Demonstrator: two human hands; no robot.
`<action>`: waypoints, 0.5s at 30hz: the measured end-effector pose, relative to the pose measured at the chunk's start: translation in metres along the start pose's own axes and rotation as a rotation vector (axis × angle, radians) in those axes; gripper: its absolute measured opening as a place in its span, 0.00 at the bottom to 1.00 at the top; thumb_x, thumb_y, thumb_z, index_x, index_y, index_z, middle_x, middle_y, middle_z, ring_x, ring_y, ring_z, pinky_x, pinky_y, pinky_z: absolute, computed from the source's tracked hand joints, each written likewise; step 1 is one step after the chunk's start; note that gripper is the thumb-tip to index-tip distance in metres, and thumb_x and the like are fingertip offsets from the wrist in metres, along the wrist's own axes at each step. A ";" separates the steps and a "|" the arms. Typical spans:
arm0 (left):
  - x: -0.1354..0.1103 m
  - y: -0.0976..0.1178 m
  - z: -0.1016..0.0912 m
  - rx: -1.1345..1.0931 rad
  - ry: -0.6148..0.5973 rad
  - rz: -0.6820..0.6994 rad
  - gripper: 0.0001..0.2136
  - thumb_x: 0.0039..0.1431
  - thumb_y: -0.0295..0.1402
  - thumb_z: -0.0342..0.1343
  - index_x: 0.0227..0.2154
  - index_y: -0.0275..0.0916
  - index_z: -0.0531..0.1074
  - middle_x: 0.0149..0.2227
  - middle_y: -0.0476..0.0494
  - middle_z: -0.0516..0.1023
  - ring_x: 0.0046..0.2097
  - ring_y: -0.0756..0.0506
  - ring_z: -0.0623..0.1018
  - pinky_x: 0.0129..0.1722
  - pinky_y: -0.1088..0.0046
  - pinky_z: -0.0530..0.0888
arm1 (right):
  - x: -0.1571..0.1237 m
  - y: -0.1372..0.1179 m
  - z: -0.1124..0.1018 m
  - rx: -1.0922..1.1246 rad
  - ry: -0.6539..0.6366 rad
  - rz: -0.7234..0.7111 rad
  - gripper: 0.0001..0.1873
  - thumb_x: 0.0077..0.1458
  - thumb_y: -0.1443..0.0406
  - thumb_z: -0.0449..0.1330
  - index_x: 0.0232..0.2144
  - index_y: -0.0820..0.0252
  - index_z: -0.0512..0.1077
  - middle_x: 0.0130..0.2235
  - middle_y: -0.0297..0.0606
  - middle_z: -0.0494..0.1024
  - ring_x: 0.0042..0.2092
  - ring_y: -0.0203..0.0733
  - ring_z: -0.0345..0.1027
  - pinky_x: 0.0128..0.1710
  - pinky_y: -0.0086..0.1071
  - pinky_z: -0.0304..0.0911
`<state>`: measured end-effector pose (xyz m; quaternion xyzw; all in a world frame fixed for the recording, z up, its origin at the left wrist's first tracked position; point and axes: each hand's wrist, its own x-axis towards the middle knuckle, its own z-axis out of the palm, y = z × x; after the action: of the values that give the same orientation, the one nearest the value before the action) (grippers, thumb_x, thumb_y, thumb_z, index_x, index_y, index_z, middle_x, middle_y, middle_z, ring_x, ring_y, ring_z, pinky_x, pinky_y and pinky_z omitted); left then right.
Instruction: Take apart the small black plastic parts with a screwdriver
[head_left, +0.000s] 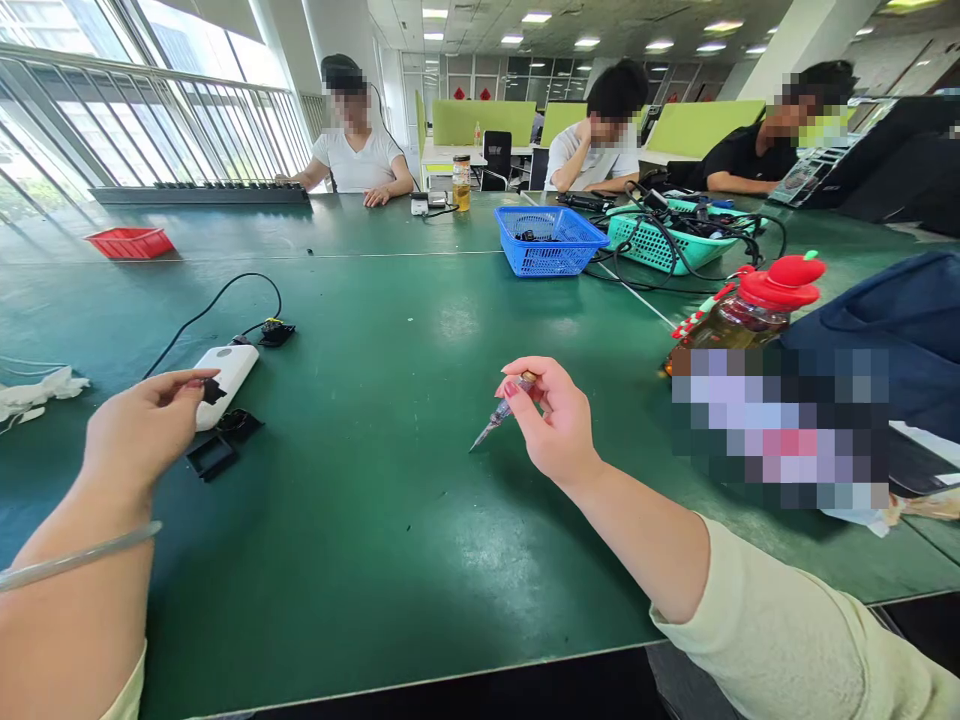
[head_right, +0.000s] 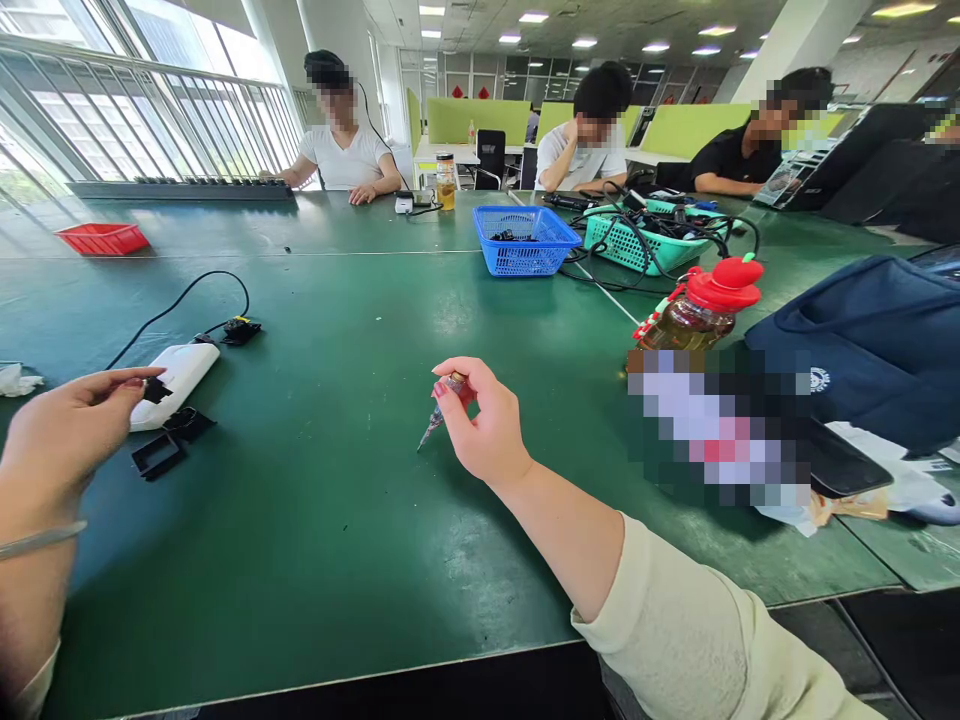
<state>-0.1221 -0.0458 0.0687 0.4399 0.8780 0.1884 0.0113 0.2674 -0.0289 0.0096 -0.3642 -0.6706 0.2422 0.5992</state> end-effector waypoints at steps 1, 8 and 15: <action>0.002 -0.003 0.000 -0.010 -0.008 0.004 0.23 0.61 0.42 0.48 0.55 0.44 0.77 0.34 0.49 0.78 0.34 0.42 0.73 0.35 0.69 0.67 | 0.000 0.000 0.000 -0.002 -0.001 0.002 0.06 0.63 0.61 0.57 0.42 0.53 0.72 0.32 0.32 0.77 0.33 0.38 0.74 0.34 0.35 0.72; 0.006 -0.002 0.000 0.214 -0.126 0.045 0.23 0.60 0.42 0.48 0.53 0.44 0.80 0.39 0.43 0.83 0.42 0.35 0.77 0.39 0.65 0.71 | 0.001 0.002 0.000 0.011 0.002 -0.004 0.06 0.63 0.62 0.57 0.42 0.53 0.72 0.32 0.32 0.77 0.32 0.37 0.73 0.34 0.34 0.72; -0.001 0.008 -0.002 0.377 -0.192 0.038 0.27 0.63 0.45 0.45 0.58 0.39 0.76 0.45 0.36 0.83 0.47 0.33 0.78 0.41 0.65 0.72 | 0.001 0.001 0.000 0.028 -0.019 0.026 0.06 0.63 0.62 0.58 0.42 0.54 0.72 0.32 0.32 0.77 0.32 0.36 0.73 0.34 0.35 0.72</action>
<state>-0.1158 -0.0429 0.0732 0.4665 0.8842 -0.0218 0.0090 0.2673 -0.0279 0.0096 -0.3621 -0.6679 0.2629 0.5947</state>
